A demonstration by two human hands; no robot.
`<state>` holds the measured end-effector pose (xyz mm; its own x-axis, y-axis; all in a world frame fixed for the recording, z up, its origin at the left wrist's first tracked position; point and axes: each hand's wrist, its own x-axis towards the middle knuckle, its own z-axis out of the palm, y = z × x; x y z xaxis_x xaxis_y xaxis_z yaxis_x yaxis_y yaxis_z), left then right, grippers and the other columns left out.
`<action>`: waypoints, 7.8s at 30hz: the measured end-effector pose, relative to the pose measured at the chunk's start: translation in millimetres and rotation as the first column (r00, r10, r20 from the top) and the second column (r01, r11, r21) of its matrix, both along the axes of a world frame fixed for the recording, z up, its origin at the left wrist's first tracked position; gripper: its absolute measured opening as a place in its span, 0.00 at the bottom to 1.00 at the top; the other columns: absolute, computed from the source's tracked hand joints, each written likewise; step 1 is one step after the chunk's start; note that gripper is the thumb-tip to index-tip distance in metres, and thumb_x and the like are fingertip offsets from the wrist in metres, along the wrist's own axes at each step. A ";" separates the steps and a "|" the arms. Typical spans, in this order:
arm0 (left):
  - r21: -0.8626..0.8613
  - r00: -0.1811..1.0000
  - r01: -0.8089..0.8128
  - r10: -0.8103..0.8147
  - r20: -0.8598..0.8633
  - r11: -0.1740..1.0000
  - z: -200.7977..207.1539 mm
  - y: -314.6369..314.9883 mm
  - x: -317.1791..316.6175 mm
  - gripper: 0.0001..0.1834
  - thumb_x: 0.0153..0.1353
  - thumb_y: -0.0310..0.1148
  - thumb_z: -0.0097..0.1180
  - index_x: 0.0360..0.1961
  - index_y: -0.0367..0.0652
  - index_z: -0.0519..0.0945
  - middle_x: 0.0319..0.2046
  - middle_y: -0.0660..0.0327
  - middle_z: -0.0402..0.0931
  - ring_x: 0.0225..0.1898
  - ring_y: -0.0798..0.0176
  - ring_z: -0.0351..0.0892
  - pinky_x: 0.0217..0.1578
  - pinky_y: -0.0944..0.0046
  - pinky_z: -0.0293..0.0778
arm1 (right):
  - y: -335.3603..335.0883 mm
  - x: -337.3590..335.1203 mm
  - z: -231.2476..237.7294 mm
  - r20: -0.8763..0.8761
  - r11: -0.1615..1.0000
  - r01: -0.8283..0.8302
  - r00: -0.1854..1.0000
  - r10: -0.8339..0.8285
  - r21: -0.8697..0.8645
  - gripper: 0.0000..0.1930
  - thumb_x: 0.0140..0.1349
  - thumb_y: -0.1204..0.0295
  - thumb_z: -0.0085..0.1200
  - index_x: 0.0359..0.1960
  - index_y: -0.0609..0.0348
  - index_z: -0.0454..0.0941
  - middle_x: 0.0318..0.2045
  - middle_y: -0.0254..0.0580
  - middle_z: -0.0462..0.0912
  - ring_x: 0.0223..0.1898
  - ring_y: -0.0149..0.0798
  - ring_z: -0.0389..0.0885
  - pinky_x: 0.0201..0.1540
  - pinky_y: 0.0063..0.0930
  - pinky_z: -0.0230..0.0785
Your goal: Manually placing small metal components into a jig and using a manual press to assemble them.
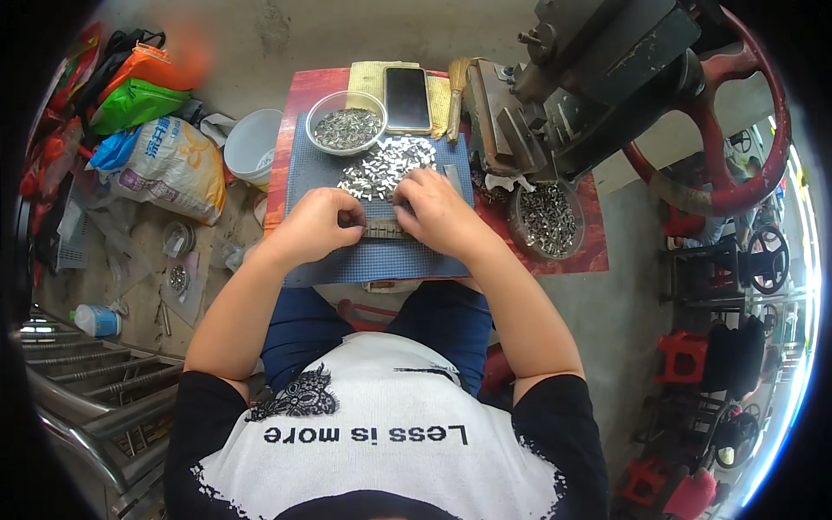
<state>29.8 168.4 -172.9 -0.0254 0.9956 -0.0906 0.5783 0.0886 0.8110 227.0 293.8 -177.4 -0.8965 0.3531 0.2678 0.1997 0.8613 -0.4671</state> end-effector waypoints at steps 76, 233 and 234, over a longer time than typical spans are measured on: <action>0.213 0.697 -0.030 0.173 -0.696 0.977 36.4 88.3 -43.4 0.22 0.54 0.39 0.68 0.52 0.51 0.85 0.54 0.58 0.75 0.60 0.52 0.66 0.60 0.51 0.62 | -34.5 26.2 -26.6 -0.308 0.900 0.311 0.862 -0.402 -0.304 0.07 0.63 0.71 0.60 0.33 0.63 0.79 0.30 0.48 0.80 0.35 0.52 0.78 0.40 0.39 0.69; 0.383 0.851 -0.416 0.502 -0.155 0.825 -40.6 -39.6 26.4 0.13 0.48 0.40 0.73 0.34 0.48 0.87 0.40 0.64 0.79 0.49 0.58 0.74 0.51 0.55 0.62 | -2.8 -14.7 6.8 0.276 0.943 0.252 0.943 -0.188 -0.217 0.11 0.52 0.61 0.71 0.34 0.52 0.89 0.33 0.47 0.81 0.40 0.46 0.80 0.45 0.38 0.73; 0.390 0.850 -0.415 0.504 -0.156 0.822 -40.6 -39.3 26.5 0.13 0.48 0.40 0.73 0.34 0.48 0.87 0.40 0.64 0.79 0.48 0.58 0.74 0.51 0.55 0.62 | -0.3 -12.2 7.2 0.279 0.942 0.248 0.943 -0.182 -0.226 0.12 0.52 0.61 0.71 0.34 0.53 0.89 0.33 0.48 0.81 0.40 0.46 0.80 0.45 0.38 0.73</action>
<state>56.3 129.1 -213.5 -0.4644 0.8294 0.3105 0.7183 0.1477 0.6798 214.8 293.5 -170.3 -0.8171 0.5709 -0.0799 0.5057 0.6432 -0.5749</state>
